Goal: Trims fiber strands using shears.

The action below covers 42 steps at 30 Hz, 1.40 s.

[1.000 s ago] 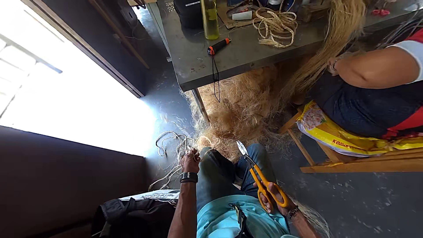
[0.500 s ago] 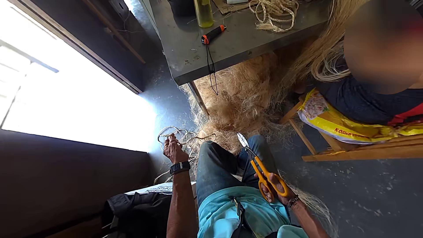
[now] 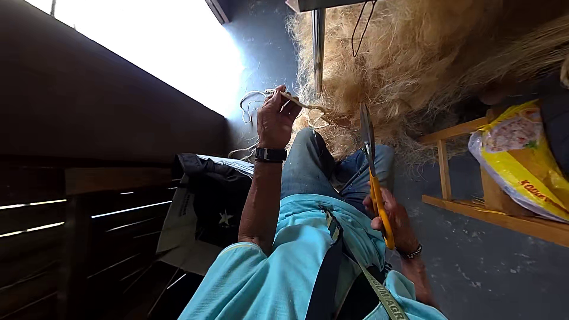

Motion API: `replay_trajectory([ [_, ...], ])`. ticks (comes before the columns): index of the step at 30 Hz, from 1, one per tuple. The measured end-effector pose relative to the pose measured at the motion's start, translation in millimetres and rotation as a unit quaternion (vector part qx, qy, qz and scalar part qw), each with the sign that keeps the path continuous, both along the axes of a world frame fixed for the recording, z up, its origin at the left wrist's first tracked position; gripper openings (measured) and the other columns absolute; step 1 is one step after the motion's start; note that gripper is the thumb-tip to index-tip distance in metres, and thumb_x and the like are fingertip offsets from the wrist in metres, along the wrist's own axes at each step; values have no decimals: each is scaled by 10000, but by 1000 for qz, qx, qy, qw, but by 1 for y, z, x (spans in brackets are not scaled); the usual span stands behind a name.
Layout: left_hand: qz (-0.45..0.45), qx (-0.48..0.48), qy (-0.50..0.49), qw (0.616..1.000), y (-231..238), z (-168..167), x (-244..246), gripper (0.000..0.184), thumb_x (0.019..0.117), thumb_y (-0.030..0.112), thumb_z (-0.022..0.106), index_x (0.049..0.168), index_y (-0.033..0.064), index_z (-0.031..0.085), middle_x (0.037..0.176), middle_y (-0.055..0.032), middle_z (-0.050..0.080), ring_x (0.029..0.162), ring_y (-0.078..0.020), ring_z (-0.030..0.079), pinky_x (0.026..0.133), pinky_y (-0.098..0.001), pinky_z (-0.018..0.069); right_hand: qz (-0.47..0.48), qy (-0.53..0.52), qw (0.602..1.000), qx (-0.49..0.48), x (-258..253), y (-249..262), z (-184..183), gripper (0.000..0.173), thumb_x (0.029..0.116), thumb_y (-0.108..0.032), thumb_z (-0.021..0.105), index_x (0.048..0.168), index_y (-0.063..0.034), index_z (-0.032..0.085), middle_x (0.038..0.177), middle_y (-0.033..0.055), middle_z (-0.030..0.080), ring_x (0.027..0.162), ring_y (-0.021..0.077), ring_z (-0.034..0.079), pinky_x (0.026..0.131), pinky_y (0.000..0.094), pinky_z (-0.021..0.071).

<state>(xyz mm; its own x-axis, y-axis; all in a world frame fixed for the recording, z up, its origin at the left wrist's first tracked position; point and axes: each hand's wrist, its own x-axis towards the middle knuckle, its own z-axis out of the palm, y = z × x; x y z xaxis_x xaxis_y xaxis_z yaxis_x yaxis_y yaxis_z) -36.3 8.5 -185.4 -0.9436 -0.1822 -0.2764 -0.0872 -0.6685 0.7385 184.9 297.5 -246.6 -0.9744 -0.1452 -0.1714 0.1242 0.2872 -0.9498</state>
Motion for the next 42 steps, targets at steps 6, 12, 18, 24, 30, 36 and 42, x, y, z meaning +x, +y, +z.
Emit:
replay_trajectory([
  [6,-20,99,-18,995,5,8,14,310,1096,231,359,1102,76,627,922,-76,694,881,-219,713,852,-413,606,-17,126,986,109,-8,0,3,1184,715,-815,683,1401,130,488,1151,165,679,1021,163,645,907,334,556],
  [12,-66,105,-15,992,13,2,25,338,1095,222,348,1083,55,641,905,-89,699,844,-224,713,807,-411,615,-11,178,957,231,-7,3,11,1160,711,-806,689,1402,109,510,1111,199,678,987,283,633,914,448,532],
  [18,-127,84,18,988,25,-7,30,354,1092,200,335,1085,53,657,878,-77,711,828,-208,722,796,-410,618,-10,198,941,273,-7,1,15,1101,695,-730,745,1406,84,536,1128,220,677,977,302,642,917,463,527],
  [24,-146,66,21,987,26,-12,33,312,1093,184,356,1094,52,639,896,-69,701,836,-193,713,778,-387,619,-28,202,939,278,-6,4,14,1059,708,-684,773,1412,72,540,1100,208,684,946,290,638,900,459,527],
  [30,-174,83,-1,981,30,-10,33,311,1089,195,389,1078,48,663,869,-65,692,777,-167,697,715,-347,613,-47,200,936,285,-4,7,15,1007,712,-610,799,1402,80,550,1107,231,683,954,311,645,873,459,541],
  [36,-203,136,-7,970,34,-10,28,302,1086,196,394,1056,44,654,852,-66,656,761,-175,674,714,-354,608,-49,177,954,235,-2,10,14,1037,688,-602,833,1410,82,542,1103,193,685,936,228,629,857,369,538],
  [42,-254,163,69,951,37,-19,24,218,1062,130,395,1106,108,608,926,-56,682,880,-209,699,813,-425,607,-43,141,977,157,4,14,13,1086,662,-614,852,1400,115,529,1077,136,679,942,117,596,865,257,520],
])
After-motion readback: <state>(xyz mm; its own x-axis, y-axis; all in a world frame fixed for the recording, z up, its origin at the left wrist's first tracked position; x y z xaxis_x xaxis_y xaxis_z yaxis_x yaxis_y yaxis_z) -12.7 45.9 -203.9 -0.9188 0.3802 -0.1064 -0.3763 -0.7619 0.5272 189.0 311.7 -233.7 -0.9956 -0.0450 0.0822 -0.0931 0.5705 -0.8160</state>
